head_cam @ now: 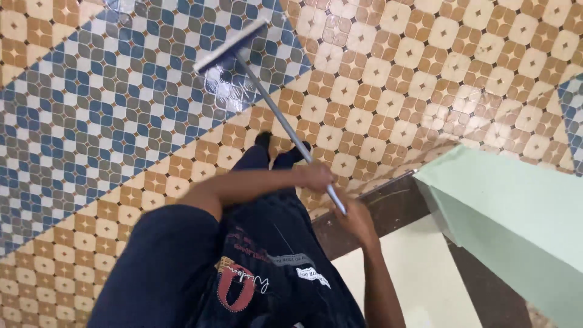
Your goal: The person uses a squeegee-style mop to push water across a patterned tiled floor. They repeatedly move the mop back and forth, spreading liquid across the surface in a continuous cleaning motion.
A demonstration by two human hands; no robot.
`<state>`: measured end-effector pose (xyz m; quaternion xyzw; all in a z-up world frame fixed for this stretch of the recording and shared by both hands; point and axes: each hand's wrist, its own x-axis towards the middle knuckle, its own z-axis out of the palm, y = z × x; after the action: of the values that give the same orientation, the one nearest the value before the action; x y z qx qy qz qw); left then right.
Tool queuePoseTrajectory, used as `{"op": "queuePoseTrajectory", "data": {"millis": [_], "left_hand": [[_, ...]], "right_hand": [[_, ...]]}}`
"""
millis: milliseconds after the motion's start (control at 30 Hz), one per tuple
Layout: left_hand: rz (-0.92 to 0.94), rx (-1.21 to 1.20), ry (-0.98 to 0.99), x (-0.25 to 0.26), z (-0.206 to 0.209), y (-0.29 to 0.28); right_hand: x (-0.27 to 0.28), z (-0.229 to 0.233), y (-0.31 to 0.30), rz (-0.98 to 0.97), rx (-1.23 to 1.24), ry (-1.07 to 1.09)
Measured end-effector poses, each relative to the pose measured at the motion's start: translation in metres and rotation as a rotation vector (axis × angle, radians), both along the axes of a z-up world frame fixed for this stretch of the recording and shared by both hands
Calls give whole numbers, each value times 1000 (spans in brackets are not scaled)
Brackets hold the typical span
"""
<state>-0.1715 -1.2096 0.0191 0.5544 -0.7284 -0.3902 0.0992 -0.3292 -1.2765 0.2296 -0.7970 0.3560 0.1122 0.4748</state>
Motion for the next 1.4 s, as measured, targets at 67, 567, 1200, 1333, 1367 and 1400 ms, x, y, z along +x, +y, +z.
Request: {"op": "queuePoseTrajectory", "data": {"millis": [67, 567, 1200, 1333, 1367, 1400], "left_hand": [[-111, 151, -15, -37, 5, 5], [160, 5, -333, 321, -38, -112], [18, -72, 206, 280, -45, -197], [-164, 84, 578, 338, -46, -256], [-139, 142, 479, 352, -39, -278], [-140, 201, 383, 363, -24, -302]], "right_hand": [[-28, 3, 3, -4, 12, -205], [304, -165, -108, 251, -131, -22], [295, -100, -232, 286, 191, 373], [390, -95, -299, 803, 65, 280], [407, -80, -320, 827, 1, 348], [414, -56, -343, 659, 91, 331]]}}
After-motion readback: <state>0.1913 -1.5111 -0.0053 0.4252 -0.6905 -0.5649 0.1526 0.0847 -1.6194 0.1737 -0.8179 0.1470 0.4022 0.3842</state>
